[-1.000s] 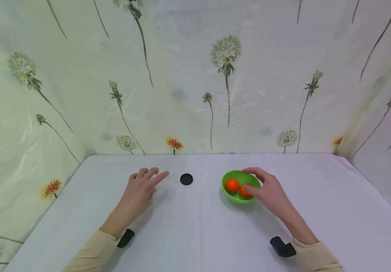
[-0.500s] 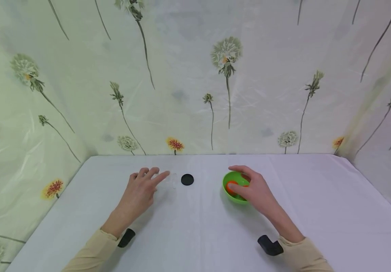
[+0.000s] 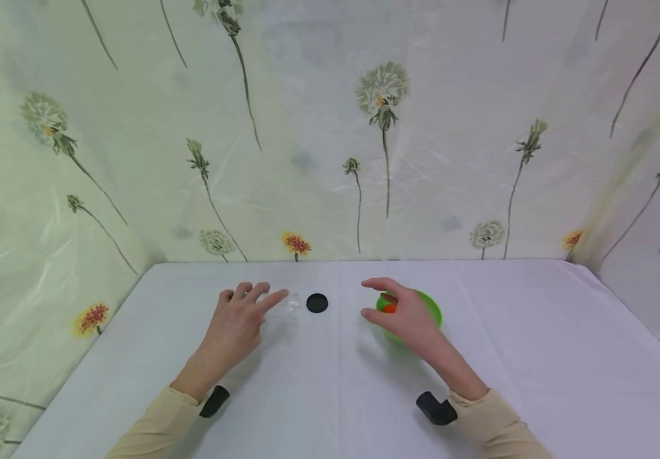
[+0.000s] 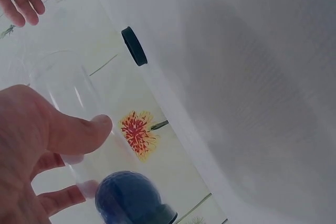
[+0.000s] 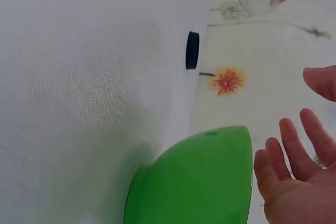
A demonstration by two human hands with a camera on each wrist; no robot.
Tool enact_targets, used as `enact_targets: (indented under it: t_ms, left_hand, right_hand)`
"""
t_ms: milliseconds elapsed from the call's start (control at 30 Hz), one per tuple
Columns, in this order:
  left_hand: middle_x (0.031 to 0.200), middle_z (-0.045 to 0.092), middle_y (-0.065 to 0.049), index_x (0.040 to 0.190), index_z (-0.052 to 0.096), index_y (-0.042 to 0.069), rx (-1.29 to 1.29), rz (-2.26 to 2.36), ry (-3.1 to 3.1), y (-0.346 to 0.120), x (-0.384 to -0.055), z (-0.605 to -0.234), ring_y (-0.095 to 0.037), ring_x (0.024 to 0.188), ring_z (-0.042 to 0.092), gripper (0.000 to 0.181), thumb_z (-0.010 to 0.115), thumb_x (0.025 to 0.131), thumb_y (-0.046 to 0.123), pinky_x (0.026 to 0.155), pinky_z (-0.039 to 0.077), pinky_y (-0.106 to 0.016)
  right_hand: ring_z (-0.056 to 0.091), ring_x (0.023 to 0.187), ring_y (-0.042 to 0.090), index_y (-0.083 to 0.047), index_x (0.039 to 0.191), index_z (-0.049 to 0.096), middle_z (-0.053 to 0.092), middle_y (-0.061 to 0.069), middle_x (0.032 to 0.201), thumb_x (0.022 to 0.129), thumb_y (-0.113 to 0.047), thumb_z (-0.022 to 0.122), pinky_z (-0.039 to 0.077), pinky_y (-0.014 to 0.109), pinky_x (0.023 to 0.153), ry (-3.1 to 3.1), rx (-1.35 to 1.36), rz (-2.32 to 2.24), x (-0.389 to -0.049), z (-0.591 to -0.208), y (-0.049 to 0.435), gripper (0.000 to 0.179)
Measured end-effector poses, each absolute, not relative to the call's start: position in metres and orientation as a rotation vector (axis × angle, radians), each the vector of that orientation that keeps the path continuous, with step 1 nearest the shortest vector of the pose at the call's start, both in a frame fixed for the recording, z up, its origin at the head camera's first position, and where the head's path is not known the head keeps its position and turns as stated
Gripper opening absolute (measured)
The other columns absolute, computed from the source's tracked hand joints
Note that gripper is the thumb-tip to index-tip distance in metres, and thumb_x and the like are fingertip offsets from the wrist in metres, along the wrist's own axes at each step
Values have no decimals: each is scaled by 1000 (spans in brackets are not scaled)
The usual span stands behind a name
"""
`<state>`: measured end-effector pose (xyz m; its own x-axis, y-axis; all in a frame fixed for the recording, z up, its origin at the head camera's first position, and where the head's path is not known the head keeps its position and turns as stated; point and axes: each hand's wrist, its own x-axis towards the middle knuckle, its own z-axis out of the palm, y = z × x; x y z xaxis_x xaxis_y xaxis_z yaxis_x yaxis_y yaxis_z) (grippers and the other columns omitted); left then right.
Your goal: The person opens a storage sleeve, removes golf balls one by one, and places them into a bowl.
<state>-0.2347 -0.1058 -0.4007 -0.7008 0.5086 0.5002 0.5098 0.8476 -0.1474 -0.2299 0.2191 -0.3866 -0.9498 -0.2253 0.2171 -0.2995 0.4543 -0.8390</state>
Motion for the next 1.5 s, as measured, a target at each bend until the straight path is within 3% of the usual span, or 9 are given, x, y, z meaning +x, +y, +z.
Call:
enact_targets:
  t_ms: [200, 600, 833, 1033, 1167, 1500]
  left_hand:
    - [123, 55, -2, 136, 57, 28, -740, 10, -2477, -105, -234, -399, -28, 105, 50, 62, 70, 82, -1, 80, 41, -49]
    - [124, 54, -3, 136, 57, 28, -735, -8, -2490, -104, -233, -396, -28, 108, 48, 65, 71, 81, -3, 82, 40, -50]
    - [125, 54, -3, 136, 57, 30, -718, -11, -2507, -102, -232, -395, -29, 110, 49, 66, 74, 81, 0, 86, 40, -51]
    - [125, 53, -3, 137, 56, 30, -724, -2, -2501, -101, -230, -395, -29, 110, 49, 68, 76, 79, 1, 87, 40, -52]
    - [125, 52, -3, 137, 56, 30, -730, 12, -2487, -101, -230, -396, -29, 109, 49, 69, 76, 78, 0, 86, 40, -51]
    - [127, 51, -3, 138, 55, 31, -747, 32, -2481, -101, -230, -397, -28, 112, 47, 70, 76, 77, 0, 88, 38, -52]
  right_hand:
    - [51, 127, 35, -14, 131, 60, 55, 7, 137, 88, -22, 76, 42, 51, 101, -2583, 556, 1605, -232, -385, 203, 47]
    - [52, 123, 23, -16, 130, 60, 58, 1, 130, 89, -21, 75, 39, 51, 103, -2545, 656, 1702, -237, -383, 176, 44]
    - [52, 123, 34, -11, 131, 58, 57, 8, 132, 90, -15, 72, 42, 48, 101, -2581, 654, 1736, -240, -387, 158, 43]
    - [53, 120, 36, -5, 130, 59, 57, 17, 131, 90, -13, 71, 45, 42, 99, -2577, 662, 1776, -242, -392, 146, 43]
    - [54, 120, 36, -3, 130, 58, 57, 18, 130, 91, -15, 71, 47, 37, 97, -2569, 667, 1807, -244, -396, 139, 43]
    - [57, 117, 37, -2, 132, 56, 58, 17, 128, 92, -15, 71, 52, 39, 90, -2556, 605, 1890, -241, -399, 123, 45]
